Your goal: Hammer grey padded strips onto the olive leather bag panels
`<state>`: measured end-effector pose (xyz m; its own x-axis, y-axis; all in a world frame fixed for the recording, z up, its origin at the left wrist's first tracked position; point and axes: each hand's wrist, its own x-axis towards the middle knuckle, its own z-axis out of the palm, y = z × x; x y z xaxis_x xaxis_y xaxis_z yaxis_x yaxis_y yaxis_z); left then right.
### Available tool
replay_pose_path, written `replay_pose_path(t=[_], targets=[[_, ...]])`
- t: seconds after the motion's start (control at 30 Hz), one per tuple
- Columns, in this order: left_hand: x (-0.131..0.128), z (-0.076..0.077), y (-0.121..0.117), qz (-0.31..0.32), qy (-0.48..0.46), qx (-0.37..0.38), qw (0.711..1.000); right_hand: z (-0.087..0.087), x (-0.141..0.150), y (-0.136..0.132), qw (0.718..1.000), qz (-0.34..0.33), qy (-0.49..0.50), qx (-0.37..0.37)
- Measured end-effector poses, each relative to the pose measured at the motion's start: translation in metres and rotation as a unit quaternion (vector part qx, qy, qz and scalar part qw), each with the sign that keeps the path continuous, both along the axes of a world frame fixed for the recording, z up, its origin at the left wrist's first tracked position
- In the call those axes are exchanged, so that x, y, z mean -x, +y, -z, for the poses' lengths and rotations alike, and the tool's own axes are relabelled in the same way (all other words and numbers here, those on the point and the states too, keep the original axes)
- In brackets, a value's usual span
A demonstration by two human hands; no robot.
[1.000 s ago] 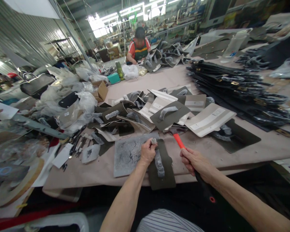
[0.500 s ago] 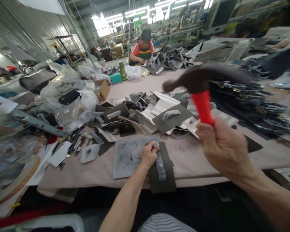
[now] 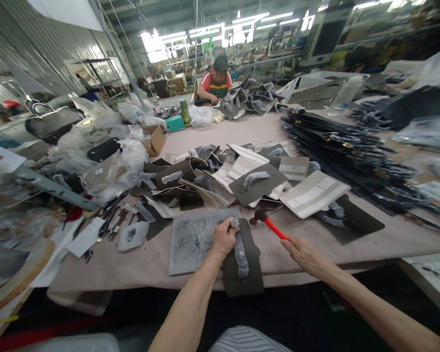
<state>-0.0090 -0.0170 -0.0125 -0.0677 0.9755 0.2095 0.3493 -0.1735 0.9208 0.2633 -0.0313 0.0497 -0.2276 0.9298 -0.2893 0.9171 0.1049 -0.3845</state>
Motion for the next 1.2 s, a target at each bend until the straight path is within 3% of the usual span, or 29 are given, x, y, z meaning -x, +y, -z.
replay_pose_path(t=[0.07, 0.17, 0.27, 0.33, 0.43, 0.53, 0.6, 0.7, 0.8, 0.87, 0.97, 1.1, 1.2], targets=[[0.000, 0.001, 0.000, -0.003, -0.006, 0.002, 1.000, 0.016, -0.003, -0.001, 0.998, 0.038, -0.043, -0.010], [0.000, 0.001, 0.001, -0.010, -0.021, 0.004, 1.000, 0.021, 0.014, -0.009, 0.989, 0.007, -0.036, -0.147], [0.000, -0.001, 0.001, -0.017, -0.030, 0.011, 0.999, 0.007, 0.052, -0.021, 0.946, -0.185, 0.046, -0.261], [0.000, -0.002, 0.002, -0.026, -0.040, 0.019, 0.999, -0.002, 0.080, -0.028, 0.918, -0.320, 0.057, -0.229], [-0.001, -0.002, 0.006, -0.049, -0.088, 0.039, 0.994, -0.002, 0.109, -0.037, 0.903, -0.386, 0.001, -0.190], [-0.004, -0.005, 0.012, -0.120, -0.191, 0.068, 0.972, 0.003, 0.120, -0.045, 0.898, -0.377, -0.041, -0.223], [-0.004, -0.016, 0.016, -0.153, -0.237, 0.065, 0.957, 0.000, 0.121, -0.047, 0.898, -0.355, -0.065, -0.250], [0.002, -0.052, 0.018, -0.139, -0.229, -0.008, 0.963, -0.020, 0.121, -0.044, 0.928, -0.254, -0.109, -0.249], [0.009, -0.093, 0.016, -0.124, -0.213, -0.075, 0.966, -0.043, 0.121, -0.035, 0.962, -0.139, -0.124, -0.197], [0.012, -0.106, 0.015, -0.117, -0.208, -0.084, 0.967, -0.048, 0.122, -0.029, 0.979, -0.084, -0.109, -0.152], [0.008, -0.093, 0.014, -0.095, -0.202, -0.046, 0.974, -0.039, 0.124, -0.025, 0.993, -0.032, -0.069, -0.088], [-0.001, -0.046, 0.012, -0.064, -0.211, 0.032, 0.975, -0.014, 0.127, -0.029, 0.999, 0.005, -0.024, -0.042], [-0.006, -0.021, 0.011, -0.043, -0.218, 0.061, 0.973, -0.004, 0.127, -0.034, 0.999, 0.020, 0.014, -0.032]])
